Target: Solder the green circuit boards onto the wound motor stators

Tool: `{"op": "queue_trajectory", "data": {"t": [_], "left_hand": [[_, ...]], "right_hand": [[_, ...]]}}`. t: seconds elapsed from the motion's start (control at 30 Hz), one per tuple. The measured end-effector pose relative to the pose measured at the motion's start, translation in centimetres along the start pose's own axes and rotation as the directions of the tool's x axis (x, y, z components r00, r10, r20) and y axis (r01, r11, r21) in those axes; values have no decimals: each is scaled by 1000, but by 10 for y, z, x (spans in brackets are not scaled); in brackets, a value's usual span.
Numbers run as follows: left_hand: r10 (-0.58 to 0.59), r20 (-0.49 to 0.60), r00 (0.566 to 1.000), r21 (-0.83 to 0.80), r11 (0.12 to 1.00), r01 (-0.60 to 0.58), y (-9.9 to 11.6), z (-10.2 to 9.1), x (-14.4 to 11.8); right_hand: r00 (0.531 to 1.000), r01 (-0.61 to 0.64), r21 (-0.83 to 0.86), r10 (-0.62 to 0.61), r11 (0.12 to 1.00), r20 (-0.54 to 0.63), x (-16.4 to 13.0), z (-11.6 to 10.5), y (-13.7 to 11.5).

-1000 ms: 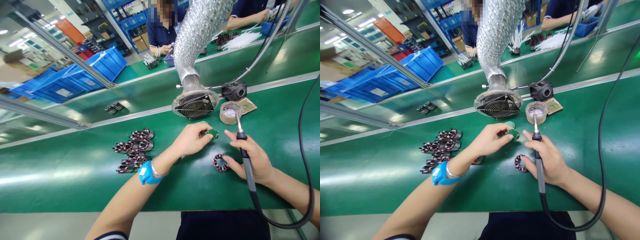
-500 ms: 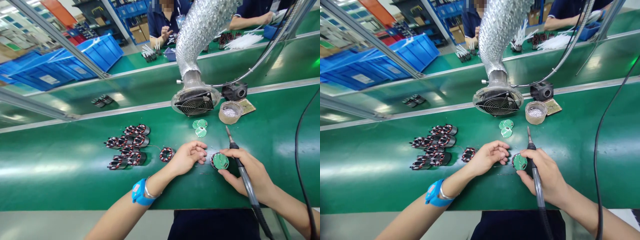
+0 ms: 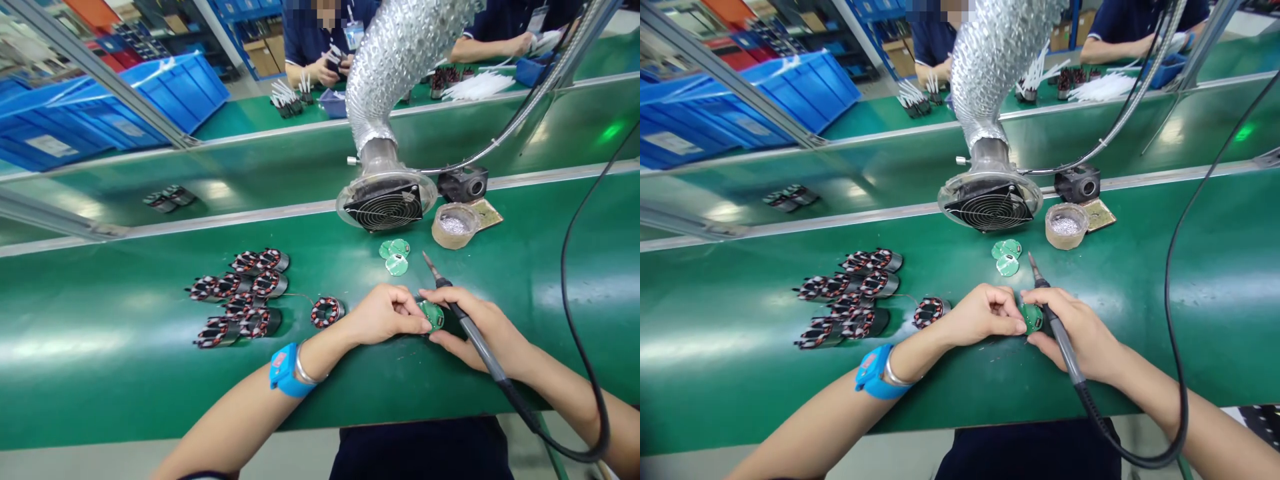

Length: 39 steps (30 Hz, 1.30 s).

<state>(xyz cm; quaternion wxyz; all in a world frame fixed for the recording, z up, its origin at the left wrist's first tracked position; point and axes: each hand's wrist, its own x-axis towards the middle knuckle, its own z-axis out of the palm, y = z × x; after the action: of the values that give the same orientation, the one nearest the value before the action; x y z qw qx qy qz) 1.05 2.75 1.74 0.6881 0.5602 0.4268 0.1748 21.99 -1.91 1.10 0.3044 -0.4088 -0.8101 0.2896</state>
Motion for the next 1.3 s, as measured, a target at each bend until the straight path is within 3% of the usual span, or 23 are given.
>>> {"op": "queue_trajectory", "data": {"t": [0.23,0.37,0.53,0.77,0.9,1.0,1.1,1.3], "left_hand": [[50,-24,998,169,985,-46,9,4,0],[62,-4,998,94,994,-62,4,4,-1],[121,2,993,-20,992,-121,-4,4,-5],[193,-131,972,245,957,-157,-6,12,-10],[183,-150,971,274,952,-137,-5,15,-10],[175,-174,969,283,951,-121,-3,16,-10],[174,-186,967,277,954,-118,-2,17,-10],[190,-189,963,279,951,-133,-3,17,-11]], "right_hand": [[972,85,-102,-106,991,-212,7,-1,-13],[966,134,-183,-170,974,-197,14,0,-22],[982,87,-142,-109,986,-156,14,0,-24],[977,34,-131,-61,991,-205,1,-11,-30],[966,30,-191,-78,981,-246,-18,-30,-46],[978,49,-247,-97,968,-184,-30,-38,-58],[976,119,-282,-164,952,-143,-32,-36,-64],[948,118,-285,-192,951,-252,-25,-15,-64]]}}
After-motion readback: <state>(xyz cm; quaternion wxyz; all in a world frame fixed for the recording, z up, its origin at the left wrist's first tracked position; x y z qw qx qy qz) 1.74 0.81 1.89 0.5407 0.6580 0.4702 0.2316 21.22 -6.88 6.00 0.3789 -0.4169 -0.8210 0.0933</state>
